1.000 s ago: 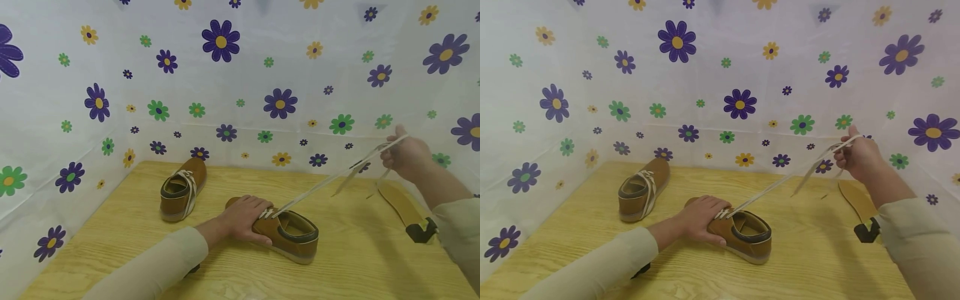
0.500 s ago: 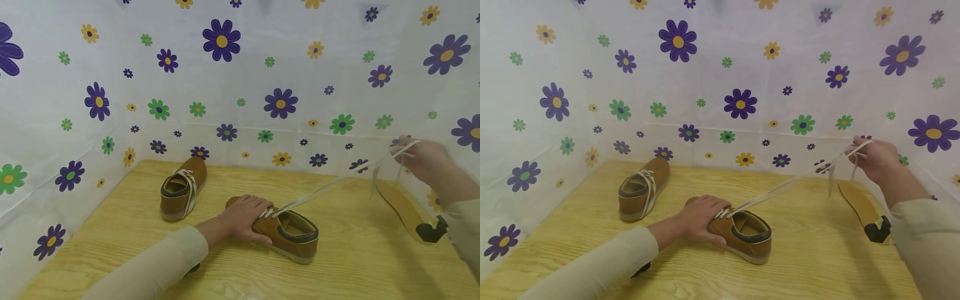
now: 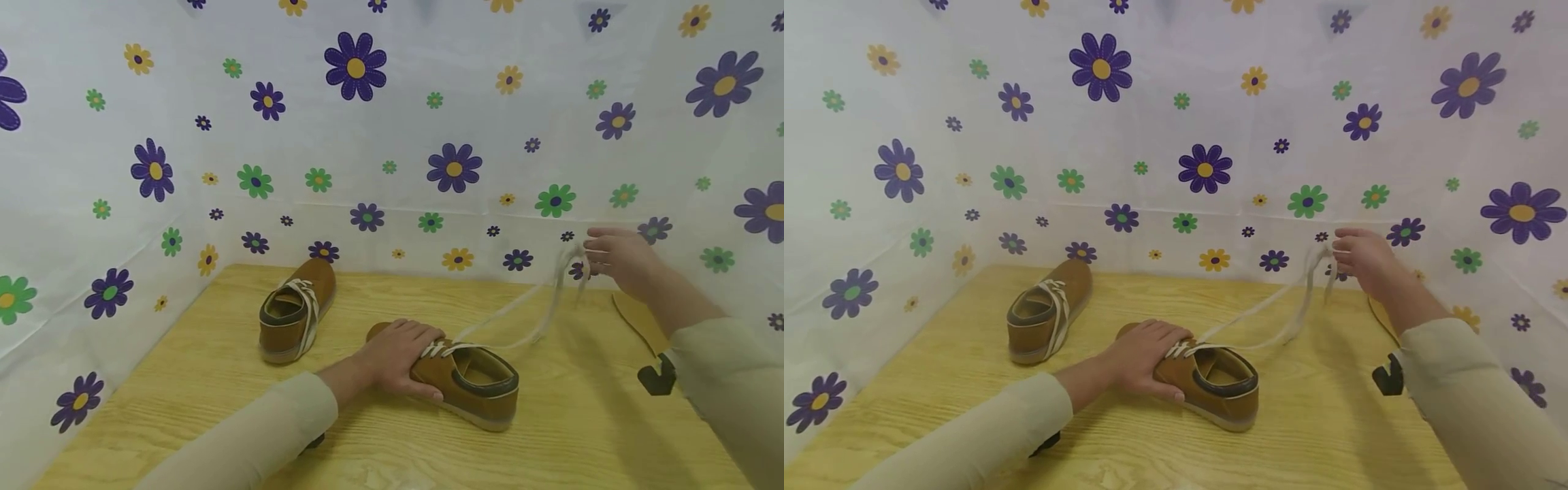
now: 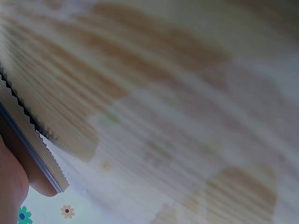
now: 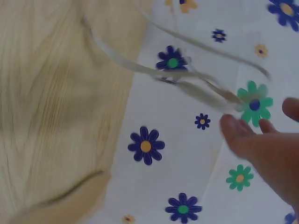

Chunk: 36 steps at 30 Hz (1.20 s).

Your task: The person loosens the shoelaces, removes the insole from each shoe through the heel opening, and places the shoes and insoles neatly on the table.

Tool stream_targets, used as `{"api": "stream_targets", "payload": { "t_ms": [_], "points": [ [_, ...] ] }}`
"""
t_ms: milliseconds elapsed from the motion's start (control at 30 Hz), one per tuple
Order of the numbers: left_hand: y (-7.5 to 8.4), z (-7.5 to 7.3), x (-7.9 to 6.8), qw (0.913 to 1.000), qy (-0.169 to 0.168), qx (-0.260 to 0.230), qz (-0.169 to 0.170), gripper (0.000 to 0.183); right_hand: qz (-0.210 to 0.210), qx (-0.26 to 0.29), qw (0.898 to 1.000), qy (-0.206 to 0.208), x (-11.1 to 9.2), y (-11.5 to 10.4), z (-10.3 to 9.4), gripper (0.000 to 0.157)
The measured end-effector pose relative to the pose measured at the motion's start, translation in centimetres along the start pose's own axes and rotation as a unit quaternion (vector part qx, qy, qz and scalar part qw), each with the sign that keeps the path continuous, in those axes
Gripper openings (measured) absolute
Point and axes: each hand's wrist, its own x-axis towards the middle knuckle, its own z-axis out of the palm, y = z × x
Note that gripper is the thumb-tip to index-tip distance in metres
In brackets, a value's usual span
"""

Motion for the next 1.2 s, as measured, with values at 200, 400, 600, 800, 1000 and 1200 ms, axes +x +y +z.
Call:
{"api": "stream_targets", "payload": {
  "t_ms": [200, 400, 600, 800, 1000, 1200],
  "points": [
    [-0.1, 0.1, 0.0, 0.9999, 0.012, 0.005, 0.009, 0.097, 0.028, -0.08, 0.996, -0.018, 0.4, -1.0, 3.3, 0.059],
    [0.1, -0.2, -0.2, 1.0, 0.005, 0.001, 0.004, 0.097, -0.01, -0.144, 0.987, -0.063, -0.1, -1.7, 6.4, 0.046],
    [0.2, -0.3, -0.3, 1.0, 0.003, -0.001, 0.004, 0.098, -0.044, -0.156, 0.98, -0.114, -0.6, -3.4, 9.1, 0.033],
    [0.1, -0.3, -0.3, 1.0, 0.003, -0.006, 0.003, 0.098, -0.096, -0.224, 0.954, -0.173, -1.8, -5.7, 11.8, 0.031],
    [0.1, -0.2, -0.4, 0.9999, 0.003, -0.013, 0.004, 0.096, -0.176, -0.29, 0.919, -0.202, -3.3, -6.8, 14.3, 0.029],
    [0.2, -0.2, -0.4, 1.0, 0.004, -0.004, 0.005, 0.096, -0.223, -0.325, 0.877, -0.274, -5.0, -6.8, 16.8, 0.031]
  ]
}}
